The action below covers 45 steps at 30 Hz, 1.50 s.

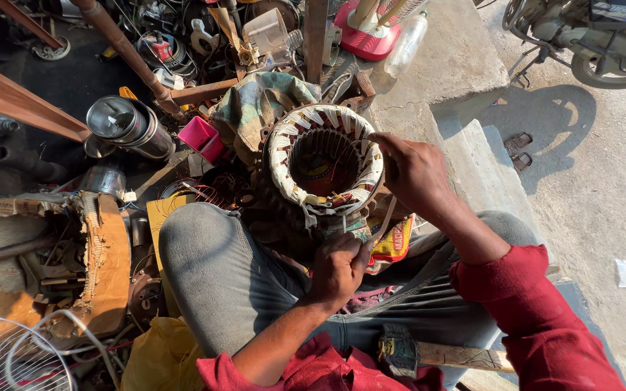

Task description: The person sits cross-legged and wraps a white cloth strip around the copper windings of a motor stator, securing it with a hammer. The person repeatedly folds the strip, tucks it into the slots, and taps it down to hold the windings in place.

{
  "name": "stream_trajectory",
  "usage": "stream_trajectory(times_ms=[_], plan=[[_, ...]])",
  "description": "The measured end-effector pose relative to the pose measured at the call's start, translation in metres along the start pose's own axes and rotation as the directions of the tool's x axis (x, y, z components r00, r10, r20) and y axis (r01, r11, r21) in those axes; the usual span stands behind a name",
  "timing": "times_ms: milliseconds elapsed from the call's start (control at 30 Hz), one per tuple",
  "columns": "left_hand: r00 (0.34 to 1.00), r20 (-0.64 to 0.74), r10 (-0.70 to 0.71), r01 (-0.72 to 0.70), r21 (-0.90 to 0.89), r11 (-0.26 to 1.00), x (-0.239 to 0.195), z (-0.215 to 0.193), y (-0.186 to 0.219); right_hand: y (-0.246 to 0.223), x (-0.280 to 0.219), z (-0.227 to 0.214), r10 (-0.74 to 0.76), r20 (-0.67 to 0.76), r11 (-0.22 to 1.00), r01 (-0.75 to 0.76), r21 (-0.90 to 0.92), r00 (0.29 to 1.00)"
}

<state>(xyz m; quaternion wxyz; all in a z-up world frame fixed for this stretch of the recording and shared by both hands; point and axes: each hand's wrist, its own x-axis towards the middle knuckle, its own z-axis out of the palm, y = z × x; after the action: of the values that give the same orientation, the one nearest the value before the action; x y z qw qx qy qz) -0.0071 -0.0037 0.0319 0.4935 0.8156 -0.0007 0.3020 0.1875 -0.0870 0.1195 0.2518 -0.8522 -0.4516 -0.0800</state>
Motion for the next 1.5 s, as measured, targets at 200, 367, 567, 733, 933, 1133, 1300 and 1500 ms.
stream_trajectory(times_ms=[200, 367, 567, 733, 933, 1133, 1300, 1500], plan=[[0.996, 0.032, -0.087, 0.086, 0.009, 0.996, 0.019, -0.008, 0.009, 0.017, 0.035, 0.031, 0.063, 0.296, 0.995, -0.038, -0.088, 0.953], [0.993, 0.011, -0.119, 0.12, -0.074, 0.99, 0.022, -0.026, 0.004, 0.023, 0.046, 0.031, 0.032, 0.404, 0.998, -0.005, -0.067, 0.914], [0.955, 0.147, -0.258, 0.282, -0.176, 0.943, 0.011, -0.03, -0.004, 0.003, 0.053, 0.025, 0.135, 0.439, 0.987, -0.083, -0.135, 0.888], [0.985, 0.132, -0.11, 0.148, -0.327, 0.933, 0.004, -0.031, -0.012, -0.013, 0.062, 0.013, 0.133, 0.511, 0.982, -0.042, -0.185, 0.849], [0.995, -0.078, 0.06, -0.087, -0.398, 0.913, 0.001, -0.025, -0.016, -0.022, 0.07, 0.008, 0.135, 0.541, 0.975, -0.012, -0.224, 0.83], [0.995, -0.025, 0.1, -0.101, -0.392, 0.915, -0.016, -0.02, -0.022, -0.025, 0.074, 0.012, 0.131, 0.567, 0.984, -0.036, -0.176, 0.813], [0.963, 0.217, -0.162, 0.243, -0.426, 0.871, -0.025, -0.015, -0.02, -0.025, 0.074, 0.015, 0.131, 0.583, 0.987, -0.047, -0.156, 0.802], [0.987, 0.157, -0.026, 0.092, -0.431, 0.898, -0.01, -0.025, -0.021, -0.026, 0.075, 0.017, 0.146, 0.689, 0.98, -0.007, -0.2, 0.71]])
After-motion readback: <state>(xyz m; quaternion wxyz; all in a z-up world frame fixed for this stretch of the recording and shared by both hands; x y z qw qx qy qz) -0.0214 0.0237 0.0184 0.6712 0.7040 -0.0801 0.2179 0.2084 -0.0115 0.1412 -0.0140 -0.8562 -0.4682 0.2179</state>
